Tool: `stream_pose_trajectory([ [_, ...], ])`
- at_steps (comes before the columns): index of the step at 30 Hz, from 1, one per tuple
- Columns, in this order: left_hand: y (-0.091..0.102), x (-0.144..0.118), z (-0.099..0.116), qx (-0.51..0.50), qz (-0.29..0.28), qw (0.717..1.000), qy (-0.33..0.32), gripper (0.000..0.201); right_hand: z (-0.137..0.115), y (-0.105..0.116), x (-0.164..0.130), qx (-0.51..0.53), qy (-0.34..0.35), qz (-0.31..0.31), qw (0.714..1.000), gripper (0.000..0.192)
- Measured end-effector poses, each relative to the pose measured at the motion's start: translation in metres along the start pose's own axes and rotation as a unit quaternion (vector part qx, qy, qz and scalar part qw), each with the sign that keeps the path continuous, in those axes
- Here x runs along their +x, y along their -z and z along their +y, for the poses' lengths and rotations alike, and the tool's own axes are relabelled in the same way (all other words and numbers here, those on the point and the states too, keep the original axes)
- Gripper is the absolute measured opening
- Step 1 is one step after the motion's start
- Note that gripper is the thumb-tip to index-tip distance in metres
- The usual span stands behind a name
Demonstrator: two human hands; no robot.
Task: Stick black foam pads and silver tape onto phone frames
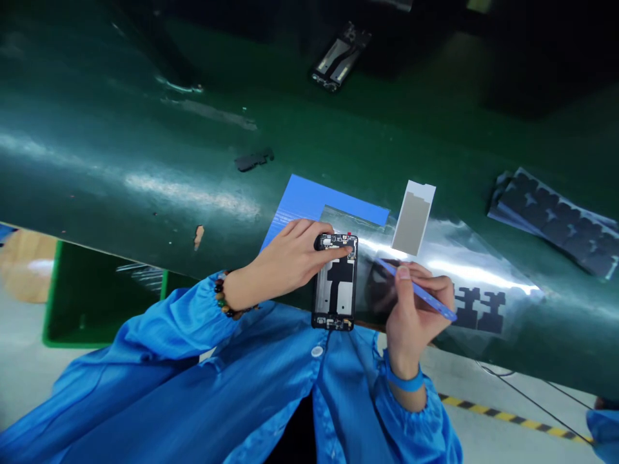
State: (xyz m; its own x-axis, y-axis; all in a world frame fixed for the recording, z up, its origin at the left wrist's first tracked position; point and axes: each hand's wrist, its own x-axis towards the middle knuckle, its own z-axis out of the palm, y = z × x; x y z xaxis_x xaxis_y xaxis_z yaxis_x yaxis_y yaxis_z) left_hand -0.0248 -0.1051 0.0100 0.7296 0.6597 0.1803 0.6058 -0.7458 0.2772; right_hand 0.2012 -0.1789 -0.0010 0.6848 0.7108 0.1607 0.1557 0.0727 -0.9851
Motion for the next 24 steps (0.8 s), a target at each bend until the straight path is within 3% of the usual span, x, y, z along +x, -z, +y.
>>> stream_pose_trajectory([
  [2,0.002,-0.012,0.010,-0.013,-0.005,0.999,-0.047,0.044,0.005,0.005,0.008,-0.001,0.014,0.018,1.000,0.034],
  [6,0.004,-0.048,0.032,-0.059,-0.071,0.980,-0.173,0.080,0.015,0.008,0.014,-0.008,0.027,0.047,0.998,0.034],
  [8,0.008,-0.058,0.027,-0.069,-0.065,0.981,-0.171,0.076,0.016,0.006,0.013,-0.010,0.032,0.051,0.998,0.033],
  [9,0.011,-0.059,0.017,-0.069,-0.044,0.987,-0.139,0.068,0.015,0.006,0.012,-0.011,0.031,0.047,0.998,0.033],
  [11,0.019,-0.051,-0.016,-0.052,0.022,0.998,-0.014,0.050,0.014,0.005,0.010,-0.007,0.027,0.036,0.999,0.033],
  [14,0.031,-0.027,-0.088,0.024,0.121,0.973,0.194,0.046,0.014,0.006,0.010,0.007,0.026,0.016,1.000,0.031],
  [15,0.034,-0.018,-0.112,0.040,0.135,0.960,0.240,0.047,0.014,0.007,0.010,0.011,0.026,0.012,1.000,0.031],
  [18,0.042,-0.001,-0.166,-0.003,0.094,0.941,0.325,0.036,0.017,0.009,0.011,0.016,0.029,0.007,0.999,0.031],
  [21,0.051,0.005,-0.183,-0.100,0.050,0.926,0.361,0.025,0.019,0.008,0.011,0.014,0.032,0.008,0.999,0.032],
  [24,0.060,0.005,-0.159,-0.208,0.060,0.918,0.332,0.027,0.020,0.008,0.012,0.011,0.035,0.001,0.999,0.032],
])
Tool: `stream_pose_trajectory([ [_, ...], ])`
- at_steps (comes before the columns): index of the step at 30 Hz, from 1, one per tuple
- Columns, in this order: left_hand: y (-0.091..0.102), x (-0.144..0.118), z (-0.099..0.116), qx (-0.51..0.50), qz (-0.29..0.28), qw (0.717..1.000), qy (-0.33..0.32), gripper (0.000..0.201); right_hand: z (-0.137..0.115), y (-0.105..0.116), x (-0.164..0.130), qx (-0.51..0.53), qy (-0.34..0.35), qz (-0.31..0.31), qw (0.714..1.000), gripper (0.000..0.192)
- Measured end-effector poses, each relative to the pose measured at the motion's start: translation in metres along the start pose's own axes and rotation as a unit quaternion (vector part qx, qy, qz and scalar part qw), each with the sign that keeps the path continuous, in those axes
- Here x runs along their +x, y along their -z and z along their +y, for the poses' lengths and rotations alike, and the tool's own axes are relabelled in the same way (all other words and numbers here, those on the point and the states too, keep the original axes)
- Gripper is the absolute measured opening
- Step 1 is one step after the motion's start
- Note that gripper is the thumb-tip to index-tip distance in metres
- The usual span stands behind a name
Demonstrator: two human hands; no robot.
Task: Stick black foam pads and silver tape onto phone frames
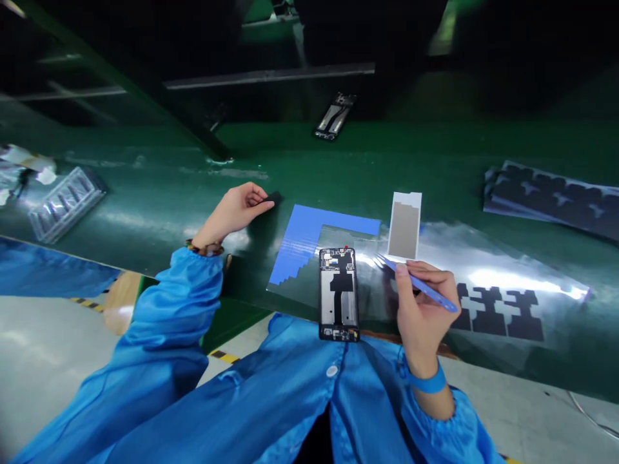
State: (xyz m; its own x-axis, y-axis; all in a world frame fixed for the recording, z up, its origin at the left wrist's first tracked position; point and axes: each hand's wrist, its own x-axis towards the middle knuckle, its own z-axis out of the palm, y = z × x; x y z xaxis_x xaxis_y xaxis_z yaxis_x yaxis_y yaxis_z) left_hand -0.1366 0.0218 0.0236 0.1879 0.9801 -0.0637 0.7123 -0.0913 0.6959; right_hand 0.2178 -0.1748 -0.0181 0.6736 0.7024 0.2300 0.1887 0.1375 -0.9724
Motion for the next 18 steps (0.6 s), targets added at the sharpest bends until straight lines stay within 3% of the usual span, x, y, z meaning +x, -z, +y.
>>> stream_pose_trajectory([
  [3,-0.020,-0.040,0.040,-0.095,-0.064,0.991,-0.063,0.028,0.000,0.000,0.001,-0.010,0.002,-0.011,1.000,0.032],
  [7,-0.068,-0.101,0.093,-0.125,-0.251,0.949,-0.145,0.014,-0.002,0.001,0.001,-0.015,0.006,-0.021,1.000,0.030],
  [8,-0.079,-0.111,0.101,-0.104,-0.275,0.940,-0.173,0.012,-0.003,0.001,0.001,-0.013,0.006,-0.024,1.000,0.030],
  [10,-0.097,-0.127,0.108,-0.043,-0.265,0.935,-0.233,0.012,-0.004,0.002,0.001,-0.011,0.005,-0.031,0.999,0.029],
  [15,-0.112,-0.150,0.098,0.068,-0.110,0.942,-0.311,0.023,-0.004,0.004,0.000,-0.002,0.003,-0.033,0.999,0.028],
  [18,-0.113,-0.160,0.093,0.094,-0.113,0.925,-0.351,0.030,-0.003,0.004,0.000,-0.003,0.004,-0.037,0.999,0.027],
])
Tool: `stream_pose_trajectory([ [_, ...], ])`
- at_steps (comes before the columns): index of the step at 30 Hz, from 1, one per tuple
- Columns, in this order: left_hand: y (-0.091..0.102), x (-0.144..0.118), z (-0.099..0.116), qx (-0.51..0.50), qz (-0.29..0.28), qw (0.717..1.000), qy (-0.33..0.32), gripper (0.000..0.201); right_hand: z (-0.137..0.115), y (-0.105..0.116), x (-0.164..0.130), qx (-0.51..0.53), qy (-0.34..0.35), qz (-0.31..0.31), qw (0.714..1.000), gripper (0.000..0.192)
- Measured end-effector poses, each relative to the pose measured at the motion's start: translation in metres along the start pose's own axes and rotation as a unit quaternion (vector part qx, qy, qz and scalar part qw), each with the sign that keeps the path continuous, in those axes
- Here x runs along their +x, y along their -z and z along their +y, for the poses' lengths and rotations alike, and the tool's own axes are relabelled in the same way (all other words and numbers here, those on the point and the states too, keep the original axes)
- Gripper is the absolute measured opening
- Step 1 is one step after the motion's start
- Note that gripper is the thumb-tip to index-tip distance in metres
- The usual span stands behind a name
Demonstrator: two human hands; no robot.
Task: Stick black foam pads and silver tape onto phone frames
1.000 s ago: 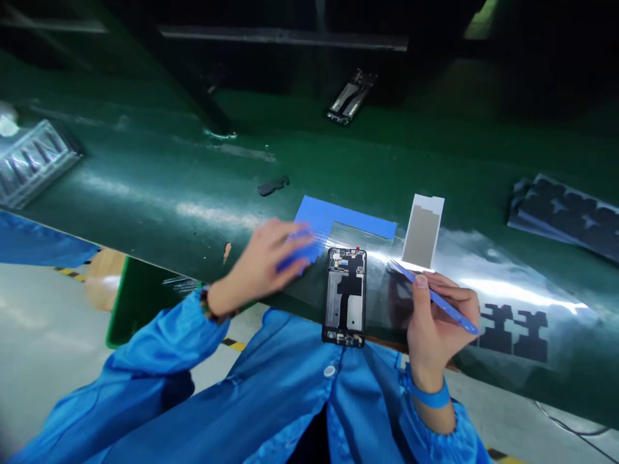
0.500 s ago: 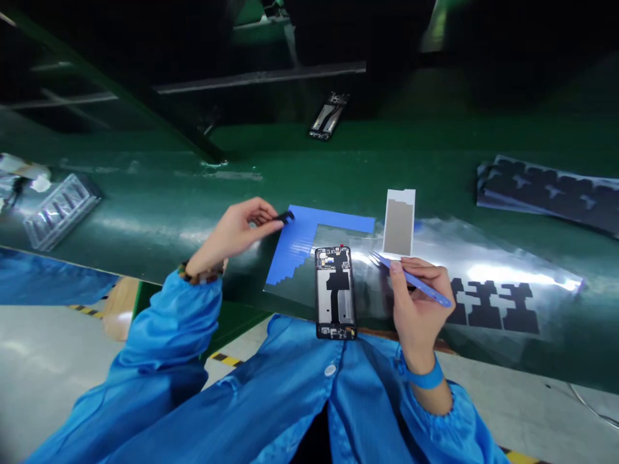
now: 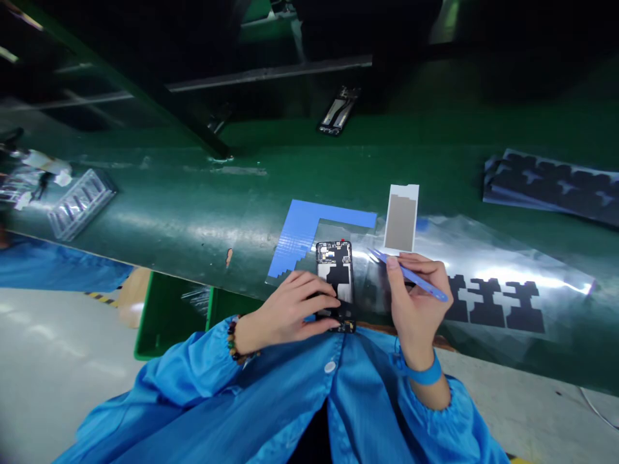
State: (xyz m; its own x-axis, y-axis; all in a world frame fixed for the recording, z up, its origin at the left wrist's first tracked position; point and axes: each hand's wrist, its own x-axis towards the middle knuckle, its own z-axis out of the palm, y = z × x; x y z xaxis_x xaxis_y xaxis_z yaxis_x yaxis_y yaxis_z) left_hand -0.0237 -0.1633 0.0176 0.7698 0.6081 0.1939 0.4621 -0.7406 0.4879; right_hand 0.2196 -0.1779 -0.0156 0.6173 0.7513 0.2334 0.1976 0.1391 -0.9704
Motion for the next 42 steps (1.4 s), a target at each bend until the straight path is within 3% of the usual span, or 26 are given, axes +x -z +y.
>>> stream_pose_trajectory([
  [6,0.002,0.008,-0.008,0.083,-0.047,0.995,-0.033,0.030,0.002,-0.001,0.001,0.007,0.004,-0.008,1.000,0.025],
  [16,0.037,0.039,-0.032,0.112,-0.137,0.978,-0.106,0.025,0.001,0.000,0.000,-0.006,0.000,-0.015,1.000,0.027],
  [20,0.040,0.038,-0.039,0.048,-0.122,0.983,-0.130,0.034,0.002,0.000,0.000,-0.012,0.001,-0.013,1.000,0.026],
  [25,0.034,0.017,-0.044,0.037,-0.059,0.995,-0.073,0.031,0.000,0.000,0.000,-0.006,-0.002,-0.017,1.000,0.025],
  [35,0.029,0.014,-0.046,0.037,-0.043,0.996,-0.075,0.028,0.001,0.000,0.000,-0.018,-0.006,-0.015,1.000,0.029],
  [38,0.028,0.000,-0.037,0.033,-0.033,0.992,-0.116,0.027,0.001,0.000,0.000,-0.014,-0.009,-0.018,1.000,0.027],
  [41,0.017,-0.019,-0.023,0.054,-0.046,0.982,-0.178,0.042,0.001,0.000,0.000,-0.009,-0.006,-0.019,1.000,0.026],
  [42,0.011,-0.024,-0.019,0.070,-0.039,0.979,-0.186,0.039,0.000,0.000,0.000,-0.007,-0.004,-0.019,1.000,0.026],
])
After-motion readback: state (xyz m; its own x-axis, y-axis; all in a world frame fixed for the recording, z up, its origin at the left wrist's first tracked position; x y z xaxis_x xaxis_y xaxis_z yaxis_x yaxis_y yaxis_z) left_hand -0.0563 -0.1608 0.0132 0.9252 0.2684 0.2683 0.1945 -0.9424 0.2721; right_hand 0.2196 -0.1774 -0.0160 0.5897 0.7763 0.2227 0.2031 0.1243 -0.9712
